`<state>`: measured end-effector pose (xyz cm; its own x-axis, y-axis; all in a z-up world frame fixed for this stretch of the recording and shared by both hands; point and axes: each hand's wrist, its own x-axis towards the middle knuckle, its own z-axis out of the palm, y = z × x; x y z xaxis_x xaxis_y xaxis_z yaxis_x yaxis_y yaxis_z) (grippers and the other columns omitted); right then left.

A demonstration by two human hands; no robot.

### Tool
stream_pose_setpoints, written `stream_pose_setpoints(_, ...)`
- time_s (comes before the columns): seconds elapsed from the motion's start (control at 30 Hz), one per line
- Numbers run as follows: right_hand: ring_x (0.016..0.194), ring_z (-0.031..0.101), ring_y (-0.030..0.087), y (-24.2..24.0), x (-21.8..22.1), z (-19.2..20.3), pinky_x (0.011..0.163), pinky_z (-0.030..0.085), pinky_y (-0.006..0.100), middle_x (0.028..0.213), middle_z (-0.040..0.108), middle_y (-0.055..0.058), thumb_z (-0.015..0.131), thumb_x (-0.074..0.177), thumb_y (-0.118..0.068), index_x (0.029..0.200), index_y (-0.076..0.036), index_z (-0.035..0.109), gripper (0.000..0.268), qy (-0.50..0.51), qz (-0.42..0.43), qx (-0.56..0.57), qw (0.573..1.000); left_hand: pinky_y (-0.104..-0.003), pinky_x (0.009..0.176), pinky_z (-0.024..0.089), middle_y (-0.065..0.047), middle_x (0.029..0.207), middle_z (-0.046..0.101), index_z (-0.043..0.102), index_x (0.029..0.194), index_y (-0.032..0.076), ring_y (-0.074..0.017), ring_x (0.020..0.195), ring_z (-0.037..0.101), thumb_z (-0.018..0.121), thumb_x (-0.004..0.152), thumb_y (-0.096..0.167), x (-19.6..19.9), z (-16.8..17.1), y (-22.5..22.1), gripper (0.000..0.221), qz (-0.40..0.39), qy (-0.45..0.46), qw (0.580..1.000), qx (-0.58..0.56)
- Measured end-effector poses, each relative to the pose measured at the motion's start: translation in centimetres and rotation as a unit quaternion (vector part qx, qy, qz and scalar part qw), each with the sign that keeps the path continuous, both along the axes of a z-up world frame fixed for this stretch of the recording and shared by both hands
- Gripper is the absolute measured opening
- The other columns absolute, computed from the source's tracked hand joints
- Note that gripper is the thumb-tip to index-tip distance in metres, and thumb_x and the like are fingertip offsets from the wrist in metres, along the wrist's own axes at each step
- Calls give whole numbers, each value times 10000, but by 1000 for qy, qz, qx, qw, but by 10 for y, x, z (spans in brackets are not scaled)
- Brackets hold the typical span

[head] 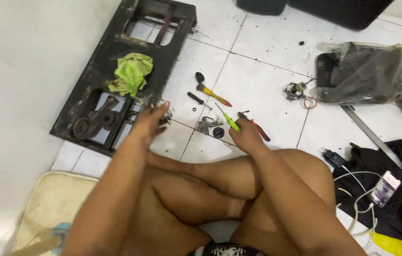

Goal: A person disassembles a gas stove valve assembly using a screwdriver and pliers while sitting on the floor.

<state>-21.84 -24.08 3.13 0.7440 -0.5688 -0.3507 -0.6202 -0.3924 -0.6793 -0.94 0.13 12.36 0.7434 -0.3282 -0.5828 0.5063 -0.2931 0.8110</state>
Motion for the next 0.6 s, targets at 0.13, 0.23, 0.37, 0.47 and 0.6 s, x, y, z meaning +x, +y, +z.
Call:
stream_pose_setpoints(0.13,986,731,378,5,-2,13,861,543,445,950,746,191,661,896,-330,1167,-53,730,394,-17,22,18,999,-549,976,551,-242,1333,542,408,1464,-48,-366,1111,657,840,864,549,24,45,33,950,42,-30,999,-9)
stream_pose_setpoints(0.23,1025,710,437,7,1,18,893,534,483,997,731,260,663,897,-300,1165,-14,727,396,-28,40,22,999,-365,800,575,-78,967,556,485,1184,4,-201,827,638,617,887,679,-12,143,42,749,168,41,977,-122)
stream_pose_setpoints(0.37,955,744,365,5,15,22,890,549,458,953,752,211,659,898,-310,1158,-23,736,395,-23,65,19,997,-394,785,547,-93,970,624,551,1086,52,-206,811,637,609,784,745,-52,187,62,758,259,51,928,-262)
stream_pose_setpoints(0.47,925,752,330,14,21,40,880,542,453,849,752,159,644,878,-322,1151,-57,745,394,-30,81,20,996,-410,807,561,-114,1009,644,573,1096,58,-236,859,645,649,770,719,-78,196,71,741,273,56,898,-340)
stream_pose_setpoints(0.6,926,737,353,20,12,48,854,522,457,779,768,146,629,882,-295,1121,-82,750,343,-50,75,27,996,-391,886,569,-128,1056,620,564,1102,45,-248,953,643,755,866,454,-105,198,70,509,237,41,883,-403)
